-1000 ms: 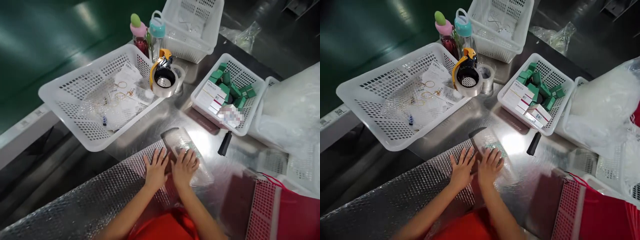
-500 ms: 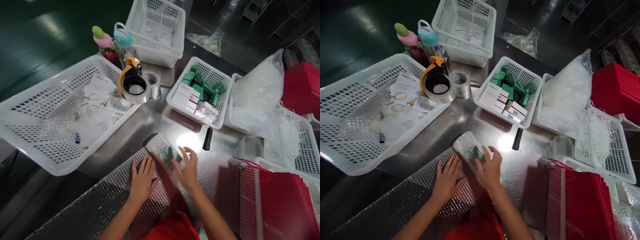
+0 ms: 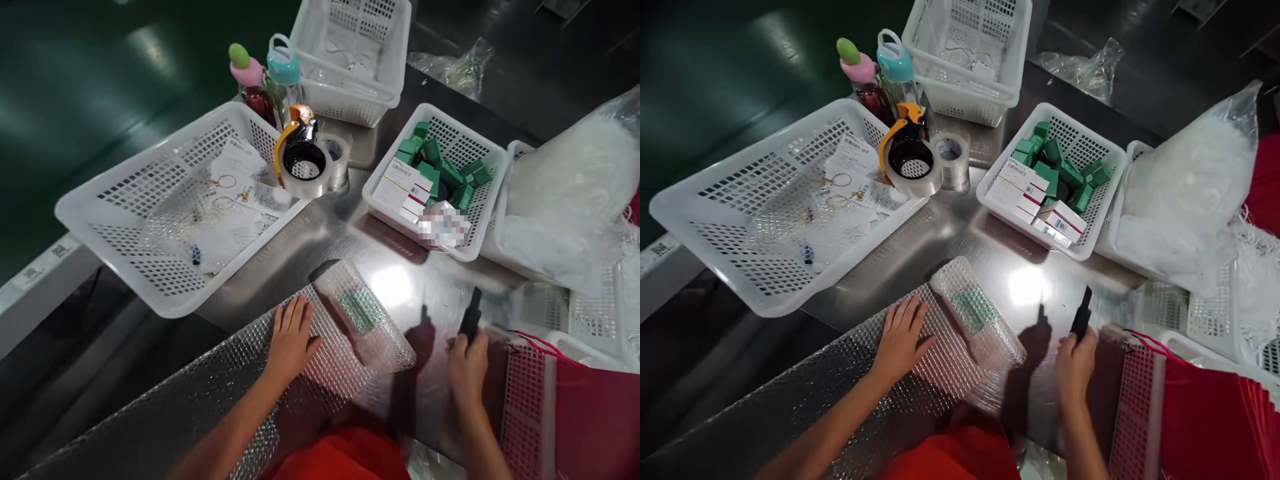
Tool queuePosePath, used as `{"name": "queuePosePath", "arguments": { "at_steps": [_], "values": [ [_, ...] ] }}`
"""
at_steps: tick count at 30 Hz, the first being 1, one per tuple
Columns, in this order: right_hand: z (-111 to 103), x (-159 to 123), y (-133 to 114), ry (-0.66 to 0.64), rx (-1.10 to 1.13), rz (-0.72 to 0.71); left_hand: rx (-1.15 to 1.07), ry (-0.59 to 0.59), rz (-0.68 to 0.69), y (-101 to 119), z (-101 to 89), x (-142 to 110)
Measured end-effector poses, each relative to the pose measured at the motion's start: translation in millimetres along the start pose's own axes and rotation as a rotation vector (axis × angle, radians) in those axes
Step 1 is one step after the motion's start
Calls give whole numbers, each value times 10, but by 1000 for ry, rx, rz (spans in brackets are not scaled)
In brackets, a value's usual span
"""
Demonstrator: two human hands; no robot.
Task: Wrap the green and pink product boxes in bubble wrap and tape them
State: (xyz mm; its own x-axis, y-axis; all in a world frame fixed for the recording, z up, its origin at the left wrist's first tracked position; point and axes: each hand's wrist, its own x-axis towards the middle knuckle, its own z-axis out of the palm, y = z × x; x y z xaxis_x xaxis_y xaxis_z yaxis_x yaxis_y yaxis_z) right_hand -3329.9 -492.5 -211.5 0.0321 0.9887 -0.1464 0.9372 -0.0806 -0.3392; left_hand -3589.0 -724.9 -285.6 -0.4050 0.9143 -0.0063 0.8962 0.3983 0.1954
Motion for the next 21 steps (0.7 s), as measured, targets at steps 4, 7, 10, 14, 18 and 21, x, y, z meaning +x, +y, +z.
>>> {"name": "queuePosePath", "arguments": {
  "at_steps": [4,7,10,14,18,21],
  "values": [
    [80,-1095,-101,-146,101,-375,-44,-47,-42,-98,44,-40],
    [457,-1463,-616,-436,-50,-599,-76,-69,-59,-131,59,-51],
    [818,-1486,-1145,-470,-317,-674,-86,-61,-43,-140,92,-63],
    [1035,-1386,-1494,-449,-469,-738,-62,-5,-117,-132,162,-80],
    [1129,-1359,-1627,-453,-529,-766,-60,9,-122,-128,194,-79],
    [1070,-1388,-1396,-468,-537,-753,-71,6,-123,-127,183,-68]
  ]
}}
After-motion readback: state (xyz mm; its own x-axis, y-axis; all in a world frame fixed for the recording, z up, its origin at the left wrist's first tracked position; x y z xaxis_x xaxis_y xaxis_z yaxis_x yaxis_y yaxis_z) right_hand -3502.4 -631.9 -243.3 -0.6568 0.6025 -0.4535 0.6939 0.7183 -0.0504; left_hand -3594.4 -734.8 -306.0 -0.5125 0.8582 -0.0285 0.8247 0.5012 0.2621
